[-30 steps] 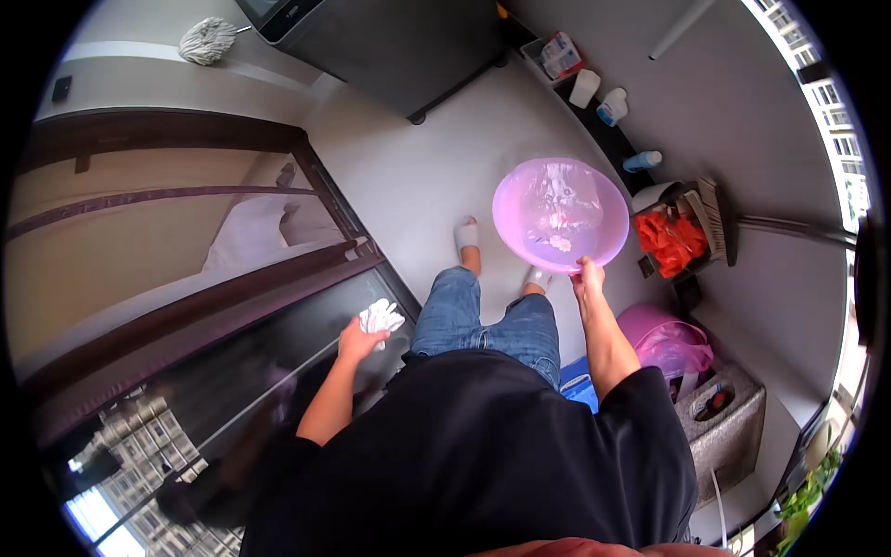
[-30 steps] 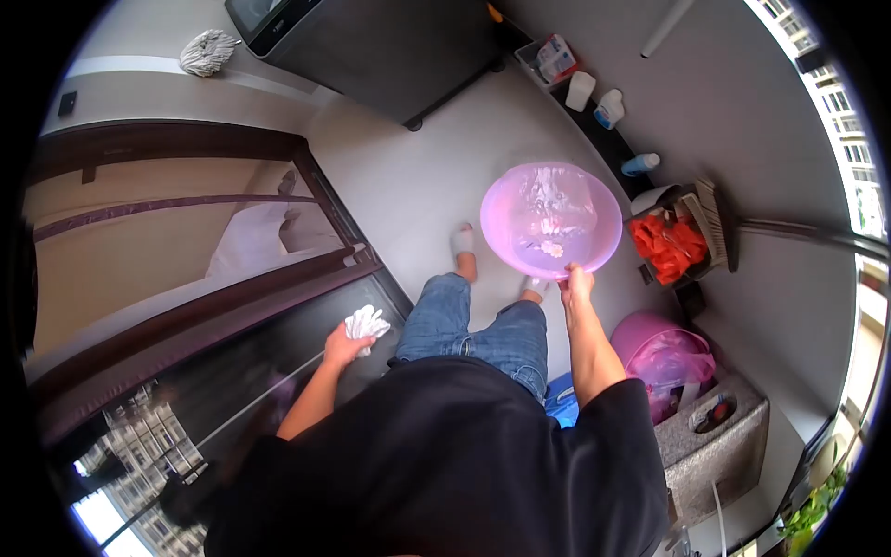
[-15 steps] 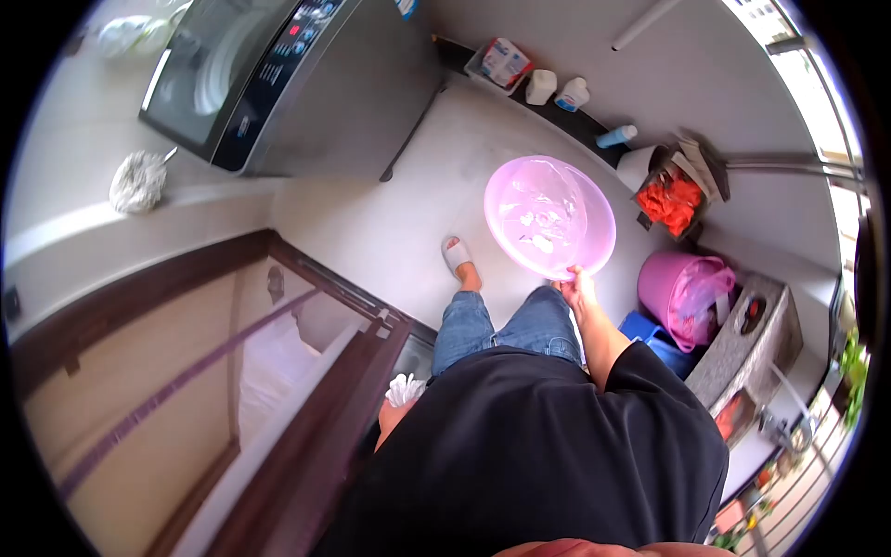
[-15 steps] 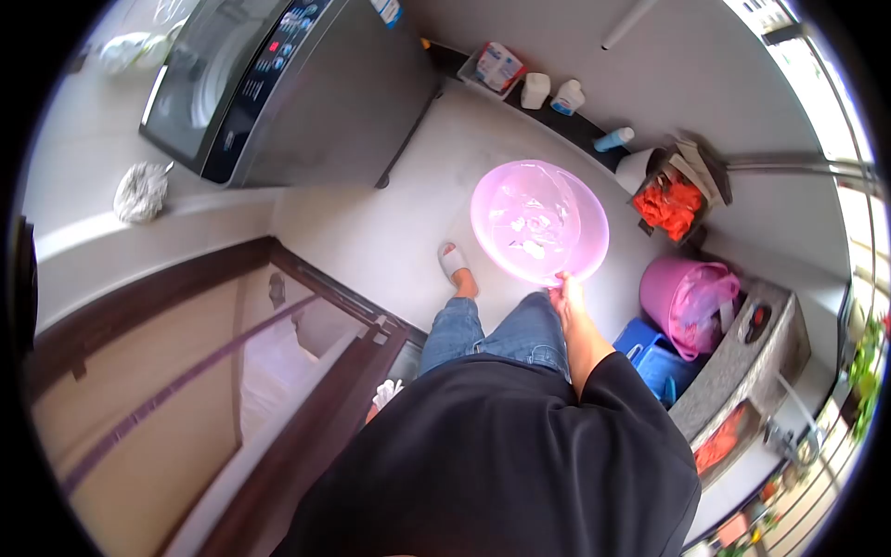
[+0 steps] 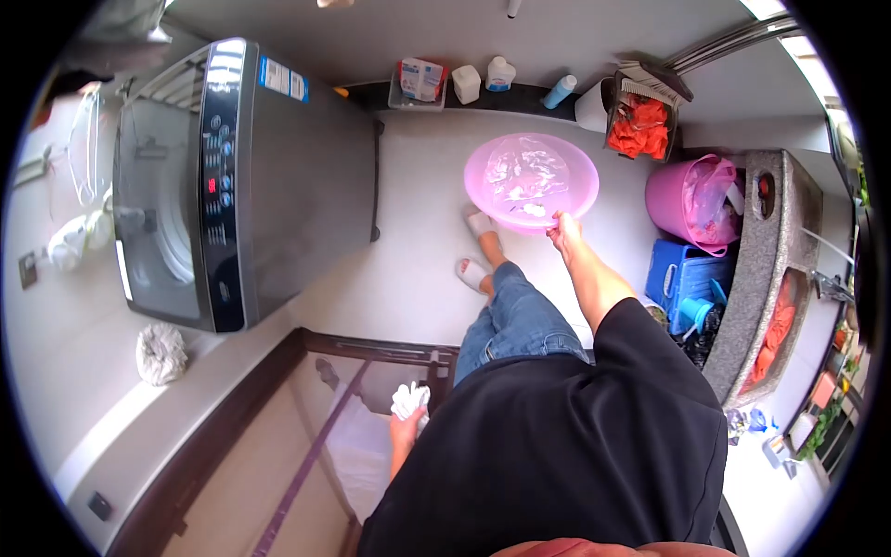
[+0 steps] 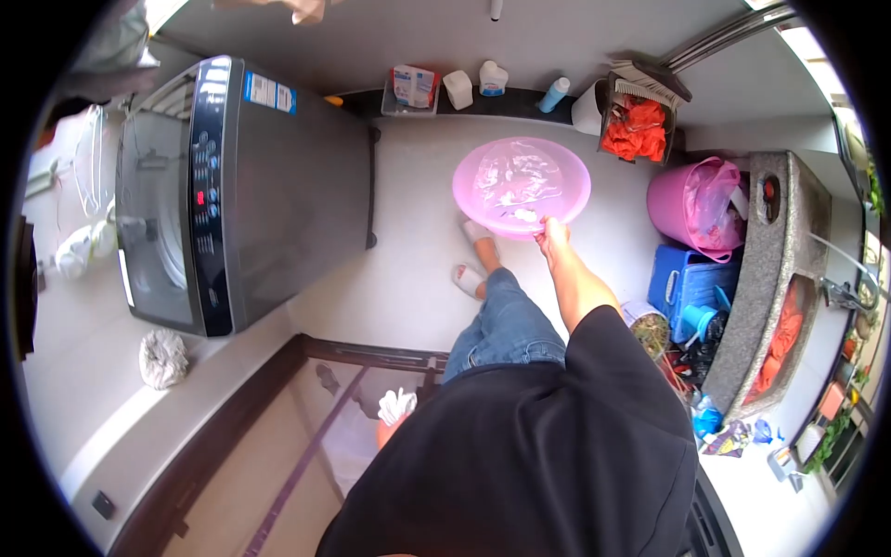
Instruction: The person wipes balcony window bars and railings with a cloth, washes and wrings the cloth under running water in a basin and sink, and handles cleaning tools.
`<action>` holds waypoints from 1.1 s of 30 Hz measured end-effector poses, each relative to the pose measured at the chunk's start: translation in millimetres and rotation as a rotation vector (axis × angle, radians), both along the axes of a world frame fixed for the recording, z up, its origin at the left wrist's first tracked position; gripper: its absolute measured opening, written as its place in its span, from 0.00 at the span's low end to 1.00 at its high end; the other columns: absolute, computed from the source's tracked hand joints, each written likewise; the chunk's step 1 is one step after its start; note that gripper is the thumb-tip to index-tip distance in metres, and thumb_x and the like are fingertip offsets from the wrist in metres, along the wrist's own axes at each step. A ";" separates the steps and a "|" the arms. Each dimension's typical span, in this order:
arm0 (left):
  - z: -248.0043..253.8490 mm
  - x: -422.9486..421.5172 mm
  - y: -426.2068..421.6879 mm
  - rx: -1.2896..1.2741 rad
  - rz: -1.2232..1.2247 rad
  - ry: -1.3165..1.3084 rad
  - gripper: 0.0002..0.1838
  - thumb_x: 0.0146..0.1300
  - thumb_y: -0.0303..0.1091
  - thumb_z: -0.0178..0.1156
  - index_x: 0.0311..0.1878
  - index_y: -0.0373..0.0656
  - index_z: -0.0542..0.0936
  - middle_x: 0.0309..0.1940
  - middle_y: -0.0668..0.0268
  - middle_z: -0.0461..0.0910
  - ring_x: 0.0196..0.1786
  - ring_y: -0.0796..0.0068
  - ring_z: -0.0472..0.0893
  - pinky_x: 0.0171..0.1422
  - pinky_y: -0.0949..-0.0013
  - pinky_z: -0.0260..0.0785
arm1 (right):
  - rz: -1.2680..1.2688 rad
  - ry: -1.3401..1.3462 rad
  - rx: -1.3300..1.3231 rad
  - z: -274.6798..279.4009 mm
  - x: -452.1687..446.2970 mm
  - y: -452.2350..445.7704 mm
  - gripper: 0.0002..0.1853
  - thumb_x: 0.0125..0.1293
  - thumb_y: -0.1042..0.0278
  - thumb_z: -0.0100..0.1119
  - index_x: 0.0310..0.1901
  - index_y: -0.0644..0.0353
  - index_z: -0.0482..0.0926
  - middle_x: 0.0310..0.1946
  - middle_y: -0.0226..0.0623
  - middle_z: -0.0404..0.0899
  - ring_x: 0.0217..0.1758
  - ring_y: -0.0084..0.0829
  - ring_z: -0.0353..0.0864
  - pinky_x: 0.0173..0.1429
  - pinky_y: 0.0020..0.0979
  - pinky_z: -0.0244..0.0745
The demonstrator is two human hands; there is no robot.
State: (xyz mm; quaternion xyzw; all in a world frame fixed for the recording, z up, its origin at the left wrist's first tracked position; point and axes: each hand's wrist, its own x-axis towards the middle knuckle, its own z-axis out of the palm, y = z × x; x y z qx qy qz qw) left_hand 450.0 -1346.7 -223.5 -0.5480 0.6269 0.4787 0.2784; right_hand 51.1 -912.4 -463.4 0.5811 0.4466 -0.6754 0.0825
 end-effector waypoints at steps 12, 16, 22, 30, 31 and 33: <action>48.4 -49.4 -44.9 -0.016 -0.021 -0.096 0.21 0.60 0.30 0.73 0.57 0.37 0.83 0.47 0.65 0.88 0.48 0.74 0.85 0.55 0.66 0.75 | -0.354 -0.041 -0.120 -74.3 -79.4 -52.0 0.11 0.63 0.74 0.57 0.47 0.67 0.73 0.29 0.45 0.77 0.19 0.37 0.77 0.17 0.32 0.73; 19.8 -95.8 -72.0 -0.052 -0.123 0.018 0.28 0.56 0.35 0.77 0.59 0.36 0.82 0.50 0.61 0.88 0.53 0.69 0.85 0.59 0.64 0.74 | -0.433 -0.043 -0.141 -74.3 -68.1 -46.7 0.12 0.64 0.73 0.58 0.47 0.66 0.73 0.30 0.46 0.76 0.19 0.37 0.75 0.17 0.32 0.73; 43.5 -228.4 -106.8 -0.034 -0.306 -0.115 0.37 0.50 0.43 0.80 0.63 0.36 0.80 0.54 0.58 0.87 0.55 0.66 0.85 0.62 0.62 0.75 | -0.346 -0.105 0.002 -45.7 -10.7 -39.4 0.13 0.63 0.74 0.59 0.47 0.66 0.73 0.31 0.45 0.76 0.22 0.37 0.76 0.18 0.32 0.73; -12.8 -306.9 -244.0 0.306 -0.482 -0.132 0.34 0.53 0.37 0.77 0.64 0.38 0.80 0.54 0.64 0.86 0.54 0.69 0.84 0.62 0.64 0.74 | -0.423 -0.034 0.013 17.8 36.9 -69.7 0.12 0.62 0.75 0.57 0.47 0.68 0.72 0.30 0.45 0.76 0.20 0.37 0.75 0.18 0.34 0.74; -11.9 -314.4 -246.9 0.313 -0.505 -0.126 0.35 0.53 0.36 0.77 0.65 0.39 0.79 0.54 0.64 0.86 0.55 0.68 0.84 0.63 0.64 0.73 | -0.443 -0.049 0.030 17.0 35.8 -73.4 0.12 0.63 0.75 0.56 0.47 0.70 0.71 0.30 0.46 0.76 0.19 0.37 0.75 0.18 0.34 0.74; -12.3 -320.2 -251.8 0.387 -0.576 -0.107 0.38 0.52 0.36 0.78 0.68 0.39 0.77 0.57 0.64 0.84 0.58 0.67 0.83 0.67 0.63 0.71 | -0.469 -0.051 0.002 15.2 32.4 -79.2 0.12 0.63 0.74 0.56 0.46 0.70 0.70 0.29 0.46 0.75 0.19 0.37 0.75 0.18 0.34 0.74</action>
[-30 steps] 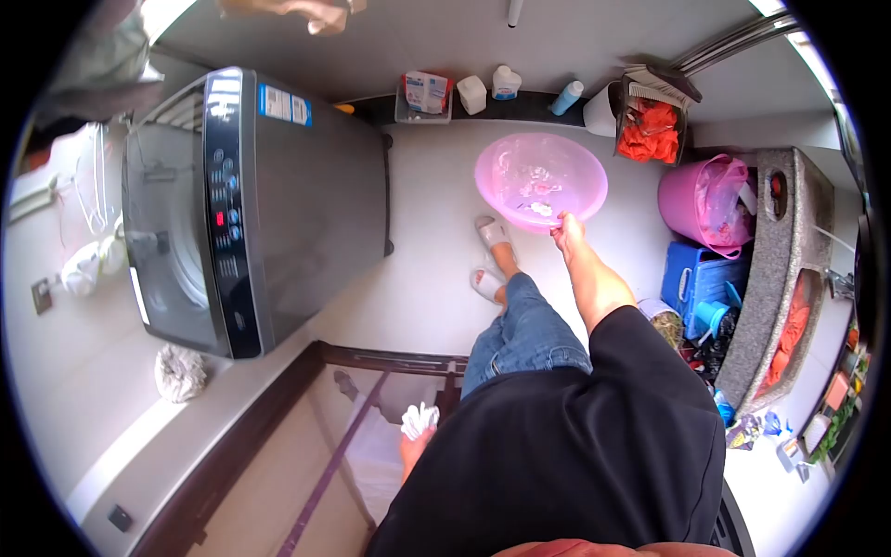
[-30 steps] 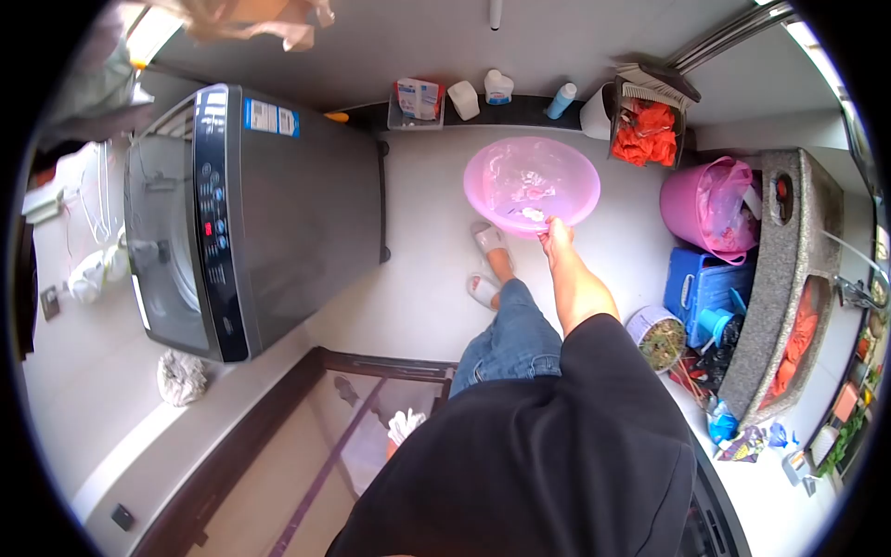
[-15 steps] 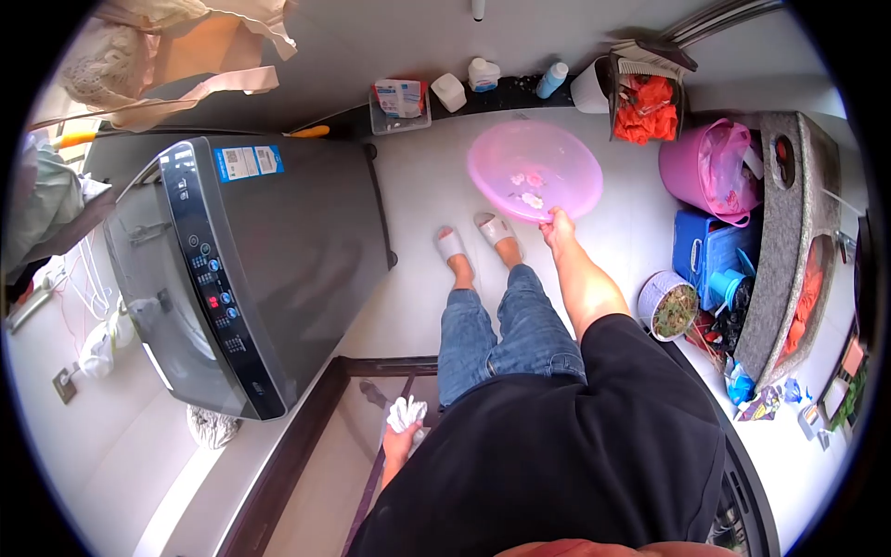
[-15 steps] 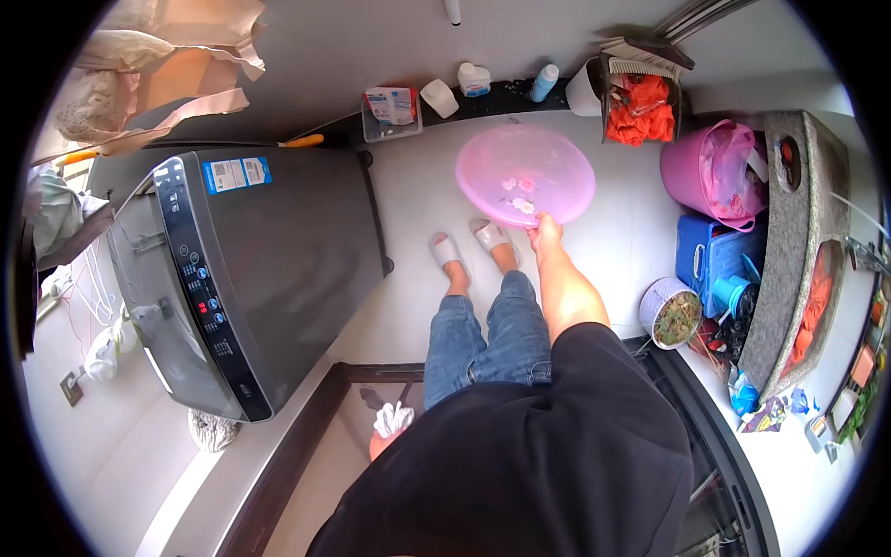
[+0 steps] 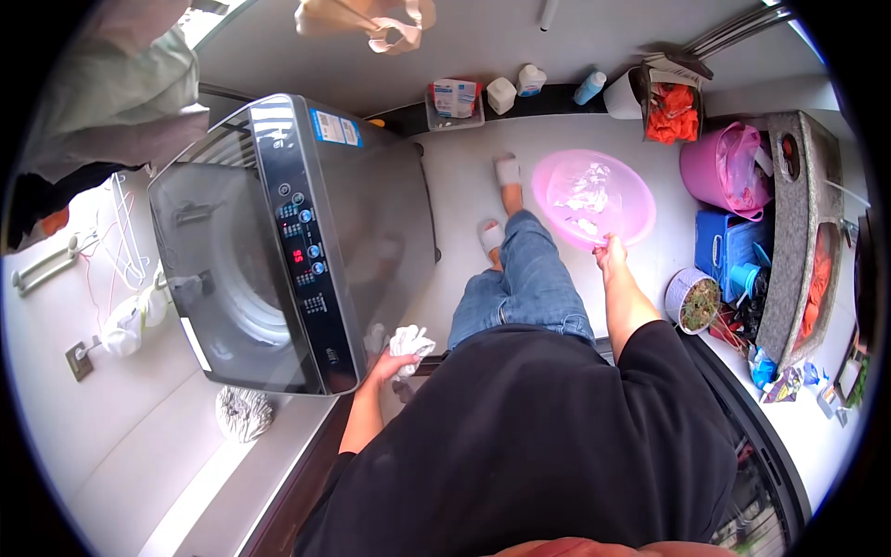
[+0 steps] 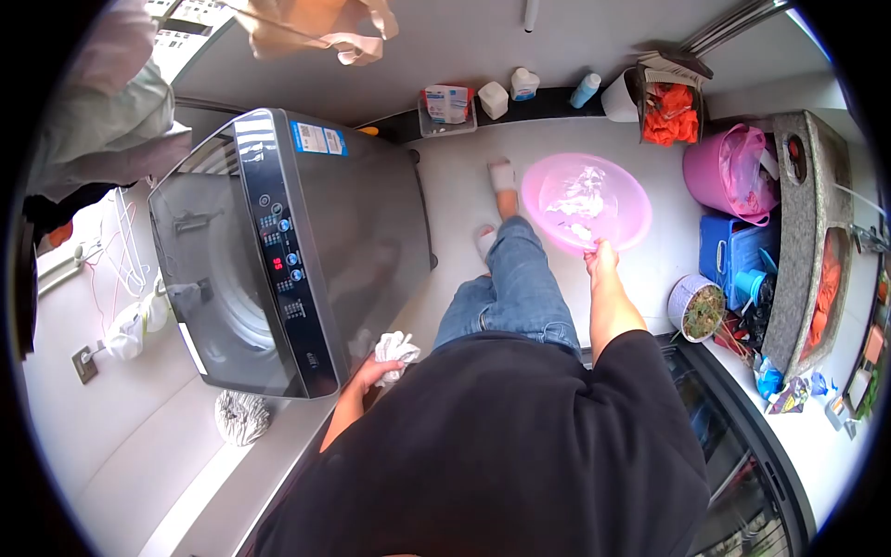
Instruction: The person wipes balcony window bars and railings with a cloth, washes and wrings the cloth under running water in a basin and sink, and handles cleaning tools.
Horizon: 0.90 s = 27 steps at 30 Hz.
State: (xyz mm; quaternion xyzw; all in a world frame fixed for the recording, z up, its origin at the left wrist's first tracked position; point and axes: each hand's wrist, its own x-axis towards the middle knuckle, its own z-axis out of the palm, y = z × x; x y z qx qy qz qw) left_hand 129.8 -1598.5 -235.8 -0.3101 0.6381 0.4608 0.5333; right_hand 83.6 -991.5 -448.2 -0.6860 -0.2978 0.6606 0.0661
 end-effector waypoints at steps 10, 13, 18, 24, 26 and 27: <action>-28.6 13.2 -9.4 0.129 0.261 -0.081 0.40 0.54 0.35 0.78 0.70 0.41 0.74 0.59 0.64 0.83 0.59 0.70 0.81 0.65 0.65 0.72 | -0.022 0.054 -0.014 5.6 -49.1 -27.0 0.10 0.64 0.73 0.55 0.44 0.68 0.69 0.29 0.46 0.74 0.19 0.38 0.75 0.17 0.32 0.73; -36.3 16.5 -6.1 0.113 0.300 -0.070 0.41 0.54 0.36 0.77 0.72 0.41 0.73 0.61 0.64 0.82 0.63 0.69 0.80 0.69 0.65 0.70 | 0.017 0.060 0.013 4.4 -69.5 -33.0 0.10 0.65 0.73 0.55 0.44 0.68 0.69 0.29 0.46 0.74 0.19 0.38 0.75 0.18 0.33 0.73; -29.6 15.1 1.8 0.019 0.326 -0.051 0.43 0.55 0.37 0.77 0.74 0.41 0.71 0.65 0.64 0.80 0.67 0.68 0.78 0.73 0.64 0.66 | 0.050 0.111 -0.053 -4.7 -88.9 -43.6 0.12 0.64 0.74 0.55 0.47 0.70 0.69 0.30 0.47 0.74 0.19 0.40 0.75 0.19 0.35 0.74; -8.9 13.9 22.7 -0.059 0.267 -0.016 0.38 0.55 0.39 0.77 0.70 0.39 0.75 0.61 0.61 0.83 0.63 0.66 0.81 0.68 0.62 0.69 | 0.069 0.077 0.166 6.5 -144.5 -54.1 0.20 0.62 0.80 0.55 0.56 0.69 0.70 0.39 0.51 0.77 0.28 0.44 0.81 0.20 0.37 0.75; -6.0 24.9 27.4 -0.102 0.225 -0.021 0.37 0.55 0.39 0.77 0.68 0.39 0.77 0.60 0.61 0.84 0.62 0.66 0.81 0.67 0.62 0.70 | 0.086 0.025 0.212 19.8 -187.9 -49.7 0.23 0.60 0.83 0.56 0.60 0.68 0.70 0.47 0.55 0.77 0.34 0.50 0.84 0.22 0.40 0.80; -9.1 31.3 29.5 -0.103 0.226 -0.023 0.37 0.55 0.40 0.78 0.68 0.39 0.77 0.60 0.61 0.84 0.62 0.66 0.81 0.68 0.62 0.70 | 0.071 -0.049 0.237 -11.9 -207.1 -38.7 0.27 0.61 0.82 0.56 0.63 0.69 0.68 0.51 0.58 0.77 0.36 0.51 0.85 0.24 0.42 0.82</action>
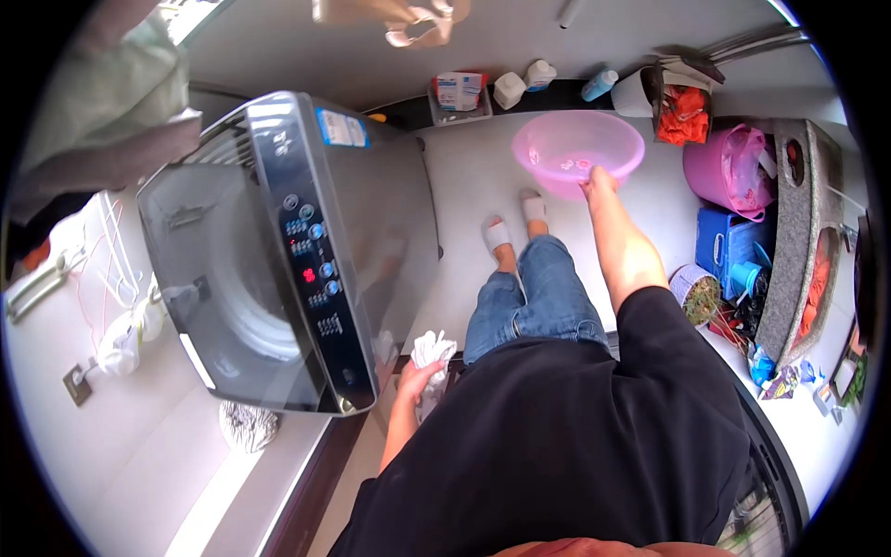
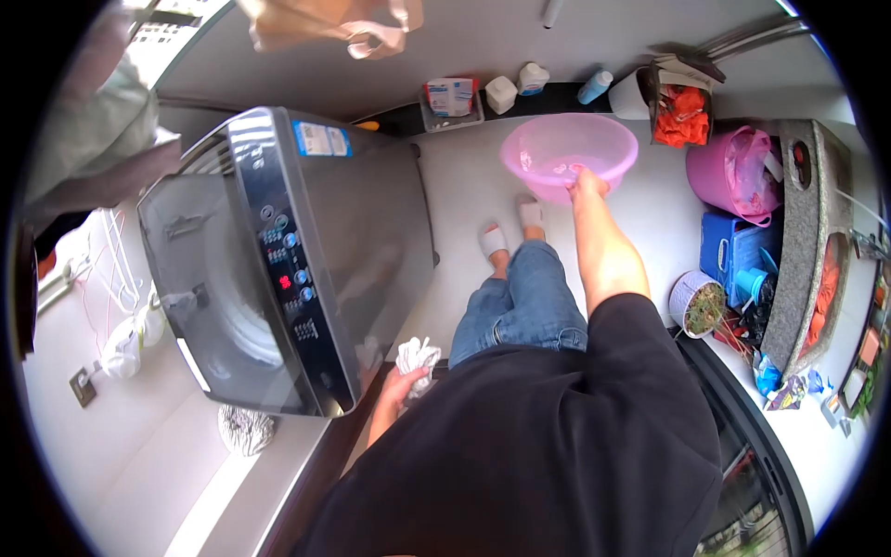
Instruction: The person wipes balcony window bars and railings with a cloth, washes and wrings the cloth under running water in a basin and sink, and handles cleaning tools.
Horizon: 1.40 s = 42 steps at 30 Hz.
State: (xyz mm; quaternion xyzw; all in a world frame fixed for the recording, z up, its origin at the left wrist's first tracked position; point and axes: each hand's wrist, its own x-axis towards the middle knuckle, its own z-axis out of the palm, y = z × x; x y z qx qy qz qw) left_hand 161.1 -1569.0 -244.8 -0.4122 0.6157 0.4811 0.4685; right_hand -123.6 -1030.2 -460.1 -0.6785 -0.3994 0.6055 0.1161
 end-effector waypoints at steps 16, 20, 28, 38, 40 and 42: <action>-32.3 10.8 13.4 -0.127 -0.079 -0.089 0.37 0.52 0.39 0.79 0.65 0.36 0.79 0.55 0.60 0.86 0.56 0.68 0.84 0.60 0.65 0.75 | 0.360 -0.864 0.321 -6.3 19.5 15.6 0.53 0.63 0.65 0.62 0.82 0.64 0.39 0.66 0.69 0.72 0.60 0.63 0.82 0.67 0.52 0.76; -36.7 -26.9 36.2 -0.136 -0.110 -0.022 0.34 0.53 0.38 0.78 0.63 0.37 0.80 0.53 0.62 0.87 0.54 0.70 0.85 0.58 0.65 0.75 | 0.683 -0.866 0.500 35.2 90.3 39.7 0.51 0.65 0.68 0.61 0.83 0.57 0.38 0.76 0.76 0.50 0.55 0.59 0.85 0.61 0.49 0.81; -12.8 -89.4 119.3 -0.163 -0.511 0.128 0.32 0.55 0.37 0.75 0.63 0.38 0.80 0.52 0.63 0.87 0.52 0.70 0.85 0.56 0.66 0.76 | 0.811 -0.787 0.691 60.6 249.5 111.9 0.51 0.64 0.70 0.61 0.84 0.51 0.41 0.79 0.70 0.49 0.55 0.57 0.85 0.57 0.46 0.82; 2.2 -146.1 278.8 -0.266 -0.907 0.181 0.35 0.53 0.42 0.74 0.65 0.42 0.80 0.52 0.65 0.87 0.53 0.70 0.85 0.58 0.65 0.75 | -0.844 0.089 -0.236 77.2 424.4 216.0 0.24 0.60 0.74 0.56 0.60 0.66 0.71 0.41 0.46 0.79 0.33 0.43 0.82 0.28 0.39 0.76; 4.5 -163.3 315.4 -0.226 -0.974 0.225 0.37 0.51 0.45 0.76 0.64 0.39 0.80 0.52 0.62 0.87 0.52 0.67 0.86 0.58 0.63 0.75 | -0.886 0.189 -0.262 102.5 451.3 237.5 0.21 0.60 0.76 0.56 0.56 0.62 0.73 0.43 0.49 0.78 0.35 0.46 0.81 0.29 0.40 0.76; -26.3 -181.3 323.9 -0.251 -0.890 0.159 0.38 0.50 0.45 0.76 0.63 0.36 0.80 0.52 0.59 0.87 0.52 0.65 0.86 0.59 0.62 0.75 | -0.835 0.181 -0.176 148.1 456.9 251.2 0.20 0.62 0.74 0.58 0.57 0.62 0.74 0.43 0.44 0.81 0.37 0.41 0.83 0.29 0.37 0.76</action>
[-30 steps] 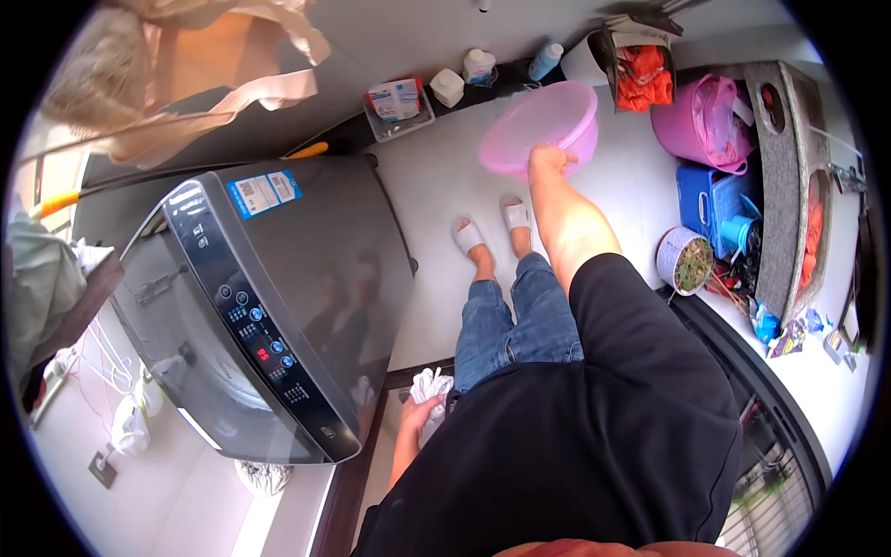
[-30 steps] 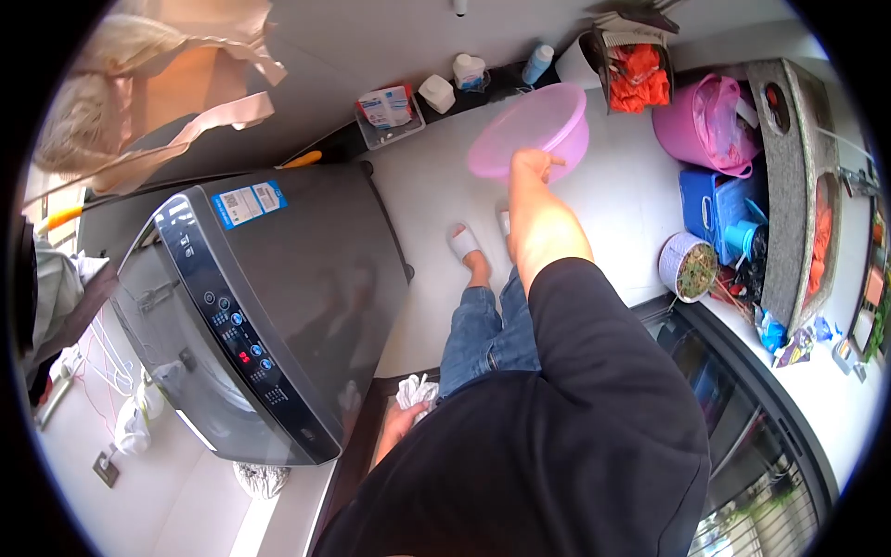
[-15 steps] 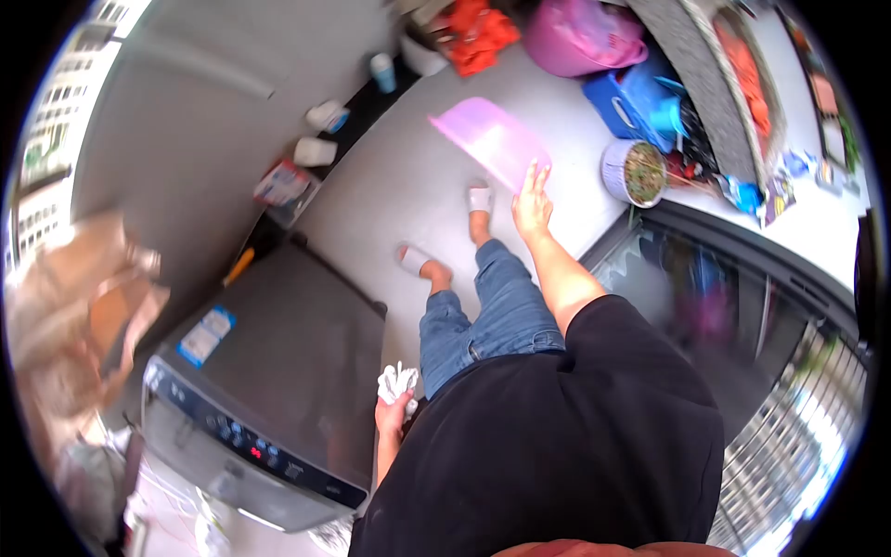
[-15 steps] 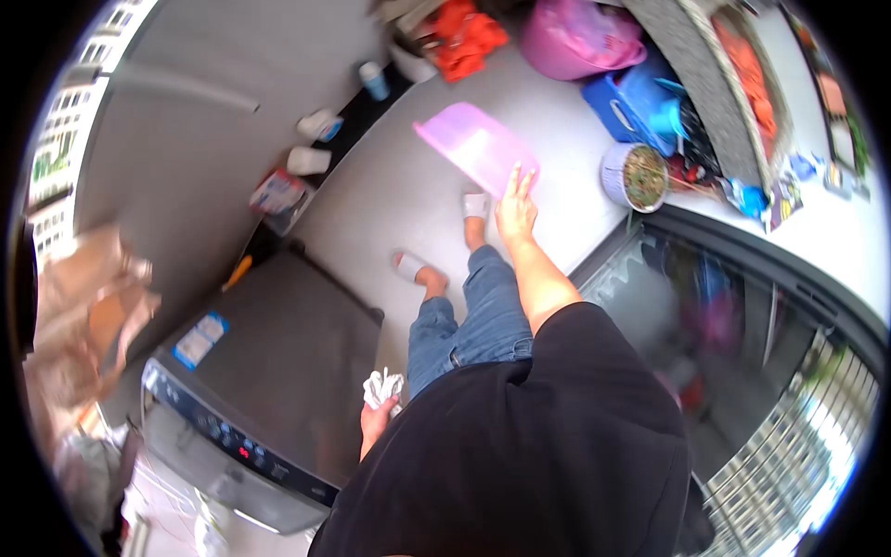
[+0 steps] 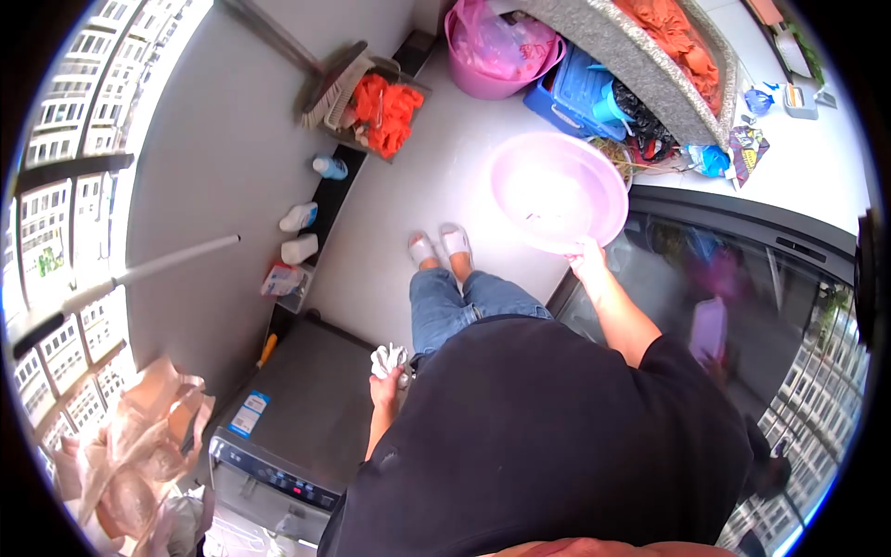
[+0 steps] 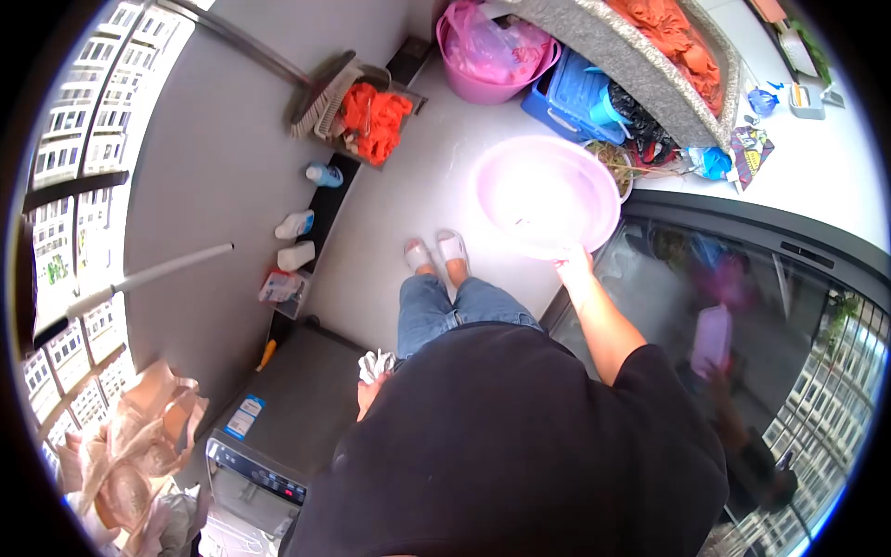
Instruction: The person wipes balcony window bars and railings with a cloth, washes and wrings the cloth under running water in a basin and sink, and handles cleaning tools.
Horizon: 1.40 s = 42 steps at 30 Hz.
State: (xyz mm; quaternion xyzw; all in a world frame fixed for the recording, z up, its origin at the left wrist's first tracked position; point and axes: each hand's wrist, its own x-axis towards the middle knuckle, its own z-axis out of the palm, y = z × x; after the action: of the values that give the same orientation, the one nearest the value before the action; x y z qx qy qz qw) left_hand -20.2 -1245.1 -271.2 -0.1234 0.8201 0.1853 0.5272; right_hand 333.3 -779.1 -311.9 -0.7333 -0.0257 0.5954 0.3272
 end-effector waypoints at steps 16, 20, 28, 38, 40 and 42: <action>21.1 -188.5 309.5 0.302 -0.296 0.022 0.31 0.51 0.44 0.79 0.56 0.37 0.85 0.46 0.63 0.88 0.48 0.69 0.86 0.52 0.64 0.77 | -0.045 0.370 0.766 206.5 -148.1 390.5 0.20 0.71 0.67 0.64 0.61 0.65 0.74 0.51 0.45 0.83 0.50 0.38 0.85 0.45 0.40 0.84; 20.0 -202.3 358.7 0.494 -0.256 0.084 0.29 0.57 0.35 0.75 0.62 0.38 0.81 0.51 0.64 0.87 0.51 0.71 0.85 0.55 0.66 0.76 | -0.201 0.449 0.602 185.8 -218.1 554.1 0.24 0.72 0.70 0.61 0.64 0.69 0.67 0.57 0.55 0.77 0.51 0.47 0.82 0.49 0.46 0.85; 41.6 -131.4 348.1 0.601 0.169 0.147 0.32 0.58 0.29 0.74 0.67 0.41 0.78 0.56 0.66 0.85 0.53 0.73 0.83 0.58 0.68 0.74 | 0.024 0.536 0.637 100.7 -261.1 727.5 0.25 0.77 0.54 0.59 0.67 0.60 0.66 0.55 0.44 0.80 0.49 0.43 0.84 0.44 0.44 0.89; 48.5 -135.0 427.5 0.291 -0.571 0.090 0.29 0.61 0.35 0.72 0.66 0.41 0.79 0.54 0.66 0.86 0.51 0.74 0.83 0.56 0.67 0.74 | 0.382 0.535 0.562 152.8 -116.9 655.1 0.17 0.73 0.52 0.65 0.52 0.57 0.79 0.39 0.43 0.86 0.41 0.45 0.87 0.40 0.42 0.84; 49.2 -150.5 461.4 0.337 -0.665 0.080 0.28 0.62 0.36 0.72 0.66 0.42 0.79 0.53 0.66 0.86 0.51 0.73 0.84 0.56 0.66 0.74 | 0.328 0.456 0.691 163.8 -54.9 556.3 0.15 0.78 0.54 0.58 0.48 0.59 0.80 0.41 0.36 0.85 0.44 0.31 0.85 0.44 0.31 0.83; 50.1 -160.3 500.2 0.386 -0.661 0.050 0.28 0.62 0.37 0.71 0.65 0.42 0.79 0.53 0.66 0.86 0.50 0.73 0.84 0.56 0.66 0.74 | 0.391 0.253 0.617 142.4 8.7 475.2 0.21 0.77 0.47 0.59 0.32 0.57 0.80 0.24 0.26 0.78 0.23 0.21 0.72 0.27 0.26 0.61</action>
State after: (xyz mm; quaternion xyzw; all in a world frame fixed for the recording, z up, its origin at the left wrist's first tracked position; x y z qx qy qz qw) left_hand -180.4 -744.9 -221.1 0.2539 0.7782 0.1591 0.5519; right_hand 342.0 -303.8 -169.6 -0.5026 -0.3024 0.6964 0.4135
